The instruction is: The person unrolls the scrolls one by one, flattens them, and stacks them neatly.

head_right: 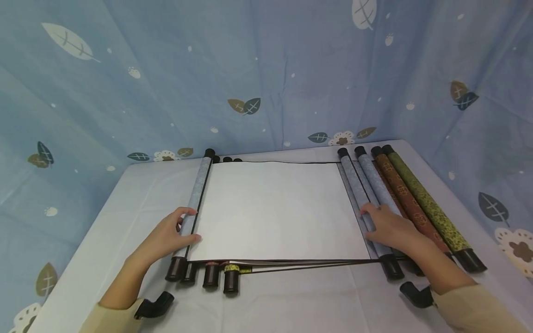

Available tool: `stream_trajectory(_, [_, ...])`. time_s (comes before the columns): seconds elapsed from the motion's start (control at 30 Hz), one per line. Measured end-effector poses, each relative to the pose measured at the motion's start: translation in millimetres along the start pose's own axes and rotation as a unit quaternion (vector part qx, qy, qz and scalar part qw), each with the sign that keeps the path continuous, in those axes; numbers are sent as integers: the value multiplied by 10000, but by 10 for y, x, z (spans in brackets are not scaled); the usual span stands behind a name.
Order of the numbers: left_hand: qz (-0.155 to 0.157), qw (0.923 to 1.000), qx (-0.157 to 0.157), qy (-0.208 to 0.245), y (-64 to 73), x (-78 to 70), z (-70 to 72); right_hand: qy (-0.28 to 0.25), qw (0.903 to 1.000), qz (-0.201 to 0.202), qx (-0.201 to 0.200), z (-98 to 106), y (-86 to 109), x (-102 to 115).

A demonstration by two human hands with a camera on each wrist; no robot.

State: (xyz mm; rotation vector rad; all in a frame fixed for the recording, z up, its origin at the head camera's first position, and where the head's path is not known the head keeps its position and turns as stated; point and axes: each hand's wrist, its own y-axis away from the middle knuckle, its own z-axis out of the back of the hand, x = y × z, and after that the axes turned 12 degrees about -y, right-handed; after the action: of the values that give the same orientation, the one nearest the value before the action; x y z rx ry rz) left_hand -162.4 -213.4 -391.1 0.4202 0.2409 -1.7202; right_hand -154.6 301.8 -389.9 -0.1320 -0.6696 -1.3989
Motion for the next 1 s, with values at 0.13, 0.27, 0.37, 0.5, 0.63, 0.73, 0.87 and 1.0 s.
stream_trajectory(0.13, [62, 9999, 2, 149, 6, 30, -3, 0, 10000, 11, -12, -1, -6, -4])
stream_trajectory(0.27, [248, 9991, -31, 337, 24, 32, -14, 7, 10000, -3, 14, -6, -7, -36])
stream_trajectory(0.37, [303, 9989, -107, 355, 34, 50, -22, -24, 10000, -42, 77, -12, 1, -67])
stream_trajectory(0.5, [231, 9994, -99, 229, 52, 99, -25, 5, 9999, -32, 103, -22, 2, -86])
stream_trajectory(0.63, [205, 9996, 5, 217, 67, 149, -41, 57, 10000, -1, 58, -24, 9, -88])
stream_trajectory(0.73, [129, 9995, -54, 287, 68, 191, -59, 94, 10000, 10, 31, -19, 15, -76])
stream_trajectory(0.87, [48, 9988, -48, 482, 63, 253, -63, 138, 9999, 18, -13, -14, 21, -62])
stream_trajectory(1.0, [205, 9968, 157, 758, 49, 323, -67, 203, 9997, 34, -141, -15, 31, -73])
